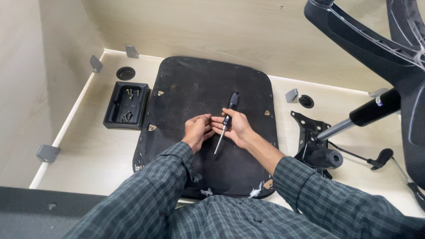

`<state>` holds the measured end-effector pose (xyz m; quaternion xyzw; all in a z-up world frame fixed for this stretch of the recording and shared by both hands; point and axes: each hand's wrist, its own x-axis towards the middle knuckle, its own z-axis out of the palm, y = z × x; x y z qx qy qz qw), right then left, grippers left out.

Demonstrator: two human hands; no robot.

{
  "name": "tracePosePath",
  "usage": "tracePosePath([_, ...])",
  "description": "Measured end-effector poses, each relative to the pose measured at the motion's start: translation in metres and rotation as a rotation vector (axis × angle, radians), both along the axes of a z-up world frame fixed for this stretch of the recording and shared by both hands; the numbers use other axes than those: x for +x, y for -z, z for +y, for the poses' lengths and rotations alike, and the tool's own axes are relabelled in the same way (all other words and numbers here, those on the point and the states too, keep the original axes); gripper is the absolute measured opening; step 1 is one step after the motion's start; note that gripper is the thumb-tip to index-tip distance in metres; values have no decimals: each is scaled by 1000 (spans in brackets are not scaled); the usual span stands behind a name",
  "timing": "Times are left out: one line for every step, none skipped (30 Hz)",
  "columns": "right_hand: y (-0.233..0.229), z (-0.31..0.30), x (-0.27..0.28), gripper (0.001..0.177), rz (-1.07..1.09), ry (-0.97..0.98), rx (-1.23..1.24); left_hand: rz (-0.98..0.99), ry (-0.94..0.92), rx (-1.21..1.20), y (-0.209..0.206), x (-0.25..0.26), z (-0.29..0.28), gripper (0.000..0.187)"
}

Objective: The person uses a screwdriver to fasten screws into the underside of an office chair seat. They repeatedly pick screws from a tray and tighten them into pre-drilled holes on the seat base.

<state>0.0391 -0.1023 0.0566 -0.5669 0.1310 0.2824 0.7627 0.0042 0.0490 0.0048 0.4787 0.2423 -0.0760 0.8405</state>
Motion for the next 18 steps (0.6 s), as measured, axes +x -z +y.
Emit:
tracePosePath([0, 6, 1, 29, 5, -2, 15, -3, 2, -5, 0, 2, 7, 32])
tracePosePath([0, 12, 2, 28, 10, -4, 30, -6, 3, -9, 1, 4, 16, 32])
tracePosePath([1, 22, 2, 26, 19, -9, 50, -5, 1, -8, 2, 5, 28, 31])
tracePosePath([2, 32, 2, 26, 31, -20, 81, -2, -4, -5, 3, 7, 40, 31])
tracePosePath([3, 40, 3, 25, 43, -30, 108, 0, -9, -6, 5, 9, 50, 30])
tracePosePath([4, 48, 4, 24, 54, -40, 134, 2, -14, -7, 7, 11, 60, 30])
tracePosePath([6, 59, 5, 24, 68, -47, 158, 5, -22, 1, 9, 12, 72, 29])
tracePosePath([8, 70, 7, 23, 82, -54, 182, 9, -30, 8, 11, 13, 83, 29])
tracePosePath([9, 80, 8, 23, 97, -58, 206, 13, -35, 16, 13, 14, 93, 29])
tracePosePath([11, 91, 10, 24, 106, -65, 225, 12, -47, 23, 15, 14, 104, 29])
tracePosePath([12, 103, 11, 24, 114, -71, 243, 10, -57, 29, 18, 14, 116, 28])
tracePosePath([13, 113, 13, 25, 123, -76, 261, 7, -68, 35, 21, 14, 127, 28])
tracePosePath([15, 123, 15, 25, 124, -82, 282, 0, -109, 27, 23, 15, 138, 28])
tracePosePath([16, 133, 17, 24, 125, -88, 303, -7, -151, 18, 25, 17, 148, 28])
tracePosePath([16, 139, 19, 24, 125, -90, 319, -14, -188, 4, 27, 20, 155, 28])
tracePosePath([17, 146, 21, 23, 127, -92, 315, -8, -242, -23, 28, 22, 163, 27])
tracePosePath([18, 154, 22, 23, 128, -95, 313, -2, -297, -47, 28, 24, 173, 25])
tracePosePath([19, 161, 24, 23, 130, -97, 311, 4, -352, -71, 27, 26, 182, 24])
